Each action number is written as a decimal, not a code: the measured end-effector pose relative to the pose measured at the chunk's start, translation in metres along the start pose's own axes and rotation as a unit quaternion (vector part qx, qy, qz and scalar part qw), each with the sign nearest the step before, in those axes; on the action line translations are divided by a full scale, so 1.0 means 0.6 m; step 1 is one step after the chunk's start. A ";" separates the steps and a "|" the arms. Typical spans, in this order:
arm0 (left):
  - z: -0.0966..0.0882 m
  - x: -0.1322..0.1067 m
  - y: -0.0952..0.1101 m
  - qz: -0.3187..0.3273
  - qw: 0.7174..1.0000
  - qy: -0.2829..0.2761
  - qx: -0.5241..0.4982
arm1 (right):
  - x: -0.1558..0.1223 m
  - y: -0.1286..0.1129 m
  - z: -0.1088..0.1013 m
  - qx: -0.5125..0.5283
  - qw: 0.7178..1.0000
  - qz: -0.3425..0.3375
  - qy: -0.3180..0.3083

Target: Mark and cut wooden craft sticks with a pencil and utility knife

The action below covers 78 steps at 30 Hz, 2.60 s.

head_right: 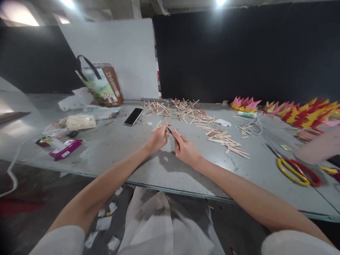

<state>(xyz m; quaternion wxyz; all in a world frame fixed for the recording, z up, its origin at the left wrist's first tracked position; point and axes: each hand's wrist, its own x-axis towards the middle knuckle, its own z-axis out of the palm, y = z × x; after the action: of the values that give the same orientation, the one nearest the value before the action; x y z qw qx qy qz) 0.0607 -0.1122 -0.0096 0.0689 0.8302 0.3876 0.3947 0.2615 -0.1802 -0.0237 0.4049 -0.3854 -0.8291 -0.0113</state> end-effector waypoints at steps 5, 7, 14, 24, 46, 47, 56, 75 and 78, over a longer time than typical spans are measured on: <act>0.013 0.002 -0.015 -0.040 0.999 -0.004 -0.019 | 0.010 0.014 0.009 0.010 0.999 0.024 -0.032; 0.017 0.004 -0.022 -0.072 0.997 -0.019 -0.032 | 0.014 0.020 0.013 0.014 0.998 0.039 -0.048; 0.012 0.011 -0.030 -0.097 0.994 -0.038 -0.035 | 0.016 0.024 0.011 0.056 0.995 0.066 -0.048; 0.008 0.016 -0.042 -0.105 0.994 0.003 -0.022 | 0.019 0.026 0.006 0.074 0.992 0.094 -0.029; 0.009 0.015 -0.051 -0.088 0.996 0.012 -0.016 | 0.023 0.019 -0.003 0.065 0.992 0.102 -0.033; 0.008 0.016 -0.050 -0.087 0.996 0.013 -0.014 | 0.023 0.019 -0.002 0.066 0.992 0.099 -0.033; 0.007 0.017 -0.047 -0.088 0.996 0.012 -0.012 | 0.023 0.019 -0.003 0.063 0.992 0.099 -0.034; 0.004 0.013 -0.051 -0.074 0.997 0.016 -0.006 | 0.023 0.020 -0.002 0.094 0.990 0.099 -0.036; 0.005 0.013 -0.054 -0.068 0.997 0.018 -0.008 | 0.023 0.019 -0.002 0.094 0.989 0.104 -0.040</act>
<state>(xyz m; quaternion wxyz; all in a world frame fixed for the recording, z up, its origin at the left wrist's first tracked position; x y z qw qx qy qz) 0.0467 -0.0840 -0.0205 0.0954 0.7939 0.4416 0.4069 0.2644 -0.1637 -0.0169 0.4048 -0.4300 -0.7974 0.1242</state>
